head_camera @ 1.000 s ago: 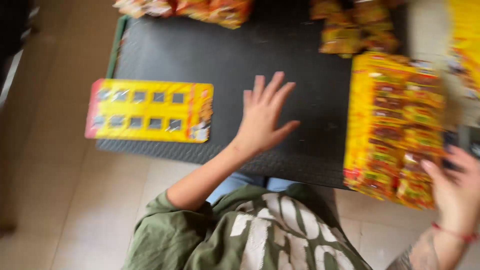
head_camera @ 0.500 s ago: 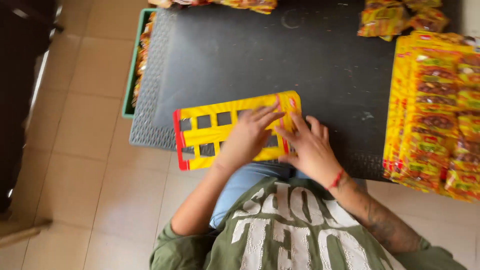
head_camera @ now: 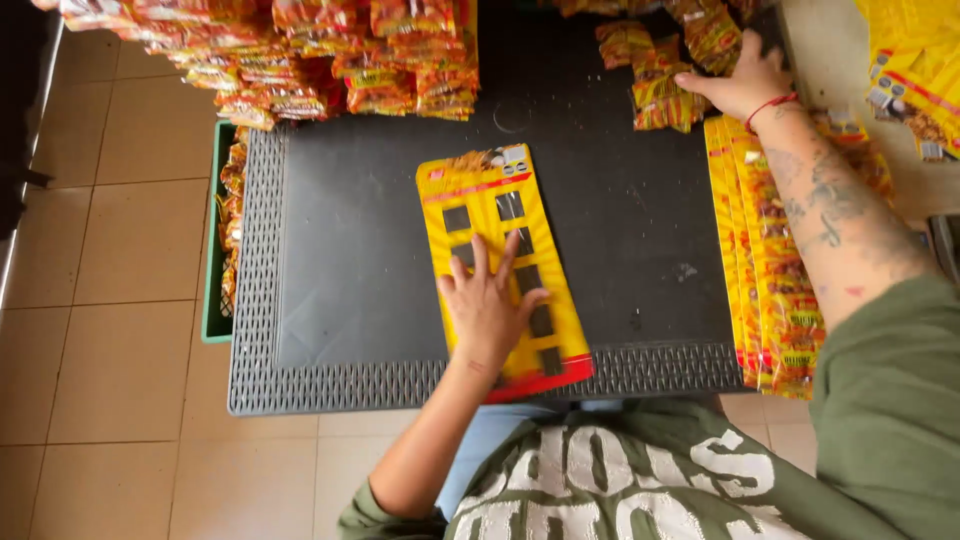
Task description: The person places small snack packets into the slots of a yellow cardboard backing sheet. They pick packets from a nearby pile and insert them one by one into the designated openings, completing several sheets.
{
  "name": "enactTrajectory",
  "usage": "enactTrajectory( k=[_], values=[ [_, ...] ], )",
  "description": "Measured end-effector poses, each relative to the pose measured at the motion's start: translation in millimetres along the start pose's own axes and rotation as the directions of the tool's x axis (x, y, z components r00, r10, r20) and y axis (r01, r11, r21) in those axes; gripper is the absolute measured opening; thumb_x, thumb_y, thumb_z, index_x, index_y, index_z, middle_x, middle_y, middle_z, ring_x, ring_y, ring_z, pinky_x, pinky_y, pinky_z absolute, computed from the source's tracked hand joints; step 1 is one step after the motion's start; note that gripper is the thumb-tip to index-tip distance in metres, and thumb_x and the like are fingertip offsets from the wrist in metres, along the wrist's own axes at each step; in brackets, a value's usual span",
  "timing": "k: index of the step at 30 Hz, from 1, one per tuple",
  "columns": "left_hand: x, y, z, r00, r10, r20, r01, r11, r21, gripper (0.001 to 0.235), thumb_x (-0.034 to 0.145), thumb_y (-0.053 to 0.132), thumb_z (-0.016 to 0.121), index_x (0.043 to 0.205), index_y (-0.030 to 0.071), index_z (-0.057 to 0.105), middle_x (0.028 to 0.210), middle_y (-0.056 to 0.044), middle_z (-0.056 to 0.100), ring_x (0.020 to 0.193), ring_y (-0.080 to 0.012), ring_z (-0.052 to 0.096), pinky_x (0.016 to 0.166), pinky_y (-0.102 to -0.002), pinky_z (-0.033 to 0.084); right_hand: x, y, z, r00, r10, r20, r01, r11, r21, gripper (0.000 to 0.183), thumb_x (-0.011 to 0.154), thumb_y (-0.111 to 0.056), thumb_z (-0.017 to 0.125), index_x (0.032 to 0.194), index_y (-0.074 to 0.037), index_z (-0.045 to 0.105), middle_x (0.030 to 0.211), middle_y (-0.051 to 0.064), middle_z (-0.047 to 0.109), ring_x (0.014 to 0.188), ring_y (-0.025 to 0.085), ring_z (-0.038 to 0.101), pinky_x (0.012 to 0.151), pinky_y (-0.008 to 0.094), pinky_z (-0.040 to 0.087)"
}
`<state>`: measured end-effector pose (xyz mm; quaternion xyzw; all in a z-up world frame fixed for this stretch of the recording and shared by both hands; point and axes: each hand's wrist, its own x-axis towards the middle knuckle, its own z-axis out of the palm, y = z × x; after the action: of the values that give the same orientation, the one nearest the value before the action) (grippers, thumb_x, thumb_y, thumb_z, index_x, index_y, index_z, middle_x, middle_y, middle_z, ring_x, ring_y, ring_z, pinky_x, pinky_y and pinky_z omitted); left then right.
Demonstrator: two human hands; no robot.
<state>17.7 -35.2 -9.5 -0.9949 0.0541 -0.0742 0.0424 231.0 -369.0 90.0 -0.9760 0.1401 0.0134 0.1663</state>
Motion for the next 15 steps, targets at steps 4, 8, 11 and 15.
enactTrajectory(
  k=[4, 8, 11, 15],
  values=[
    [14, 10, -8, 1.000, 0.003, -0.023, -0.005, 0.995, -0.100, 0.097, 0.084, 0.091, 0.044, 0.164, 0.039, 0.026, 0.131, -0.013, 0.048, 0.097, -0.0338, 0.049, 0.081, -0.044, 0.045, 57, -4, 27, 0.993, 0.006, 0.117, -0.025, 0.986, 0.163, 0.088, 0.085, -0.066, 0.069, 0.153, -0.020, 0.037, 0.152, 0.023, 0.035, 0.137, 0.048, 0.034, 0.111, 0.055, 0.030],
    [13, 6, -3, 0.999, 0.027, 0.034, -0.020, 0.981, -0.192, 0.094, 0.086, 0.091, 0.036, 0.163, 0.037, 0.029, 0.134, -0.012, 0.043, 0.103, -0.0350, 0.048, 0.088, -0.048, 0.045, 124, 22, 95, 0.960, -0.235, -0.151, 0.259, 0.952, 0.165, 0.032, 0.082, -0.042, 0.093, 0.088, -0.016, 0.075, 0.092, 0.006, 0.074, 0.086, 0.025, 0.067, 0.071, 0.042, 0.053],
    [13, 3, -7, 1.000, 0.006, -0.022, -0.012, 0.966, -0.257, 0.099, 0.088, 0.088, 0.038, 0.166, 0.029, 0.023, 0.127, -0.011, 0.049, 0.099, -0.0340, 0.047, 0.085, -0.048, 0.042, 132, 14, 102, 0.964, -0.103, -0.244, 0.159, 0.962, 0.223, 0.048, 0.066, -0.014, 0.100, 0.081, -0.017, 0.055, 0.087, 0.005, 0.066, 0.074, 0.018, 0.061, 0.058, 0.040, 0.054],
    [13, -4, -19, 0.998, -0.058, -0.014, 0.042, 0.846, -0.531, 0.087, 0.095, 0.073, 0.044, 0.164, 0.024, 0.025, 0.133, -0.008, 0.053, 0.119, -0.0347, 0.046, 0.099, -0.054, 0.039, 54, -16, 64, 0.748, -0.408, -0.524, 0.601, 0.752, 0.272, 0.046, 0.072, 0.010, 0.090, 0.091, -0.010, 0.052, 0.089, 0.005, 0.061, 0.075, 0.018, 0.055, 0.058, 0.036, 0.045]
  ],
)
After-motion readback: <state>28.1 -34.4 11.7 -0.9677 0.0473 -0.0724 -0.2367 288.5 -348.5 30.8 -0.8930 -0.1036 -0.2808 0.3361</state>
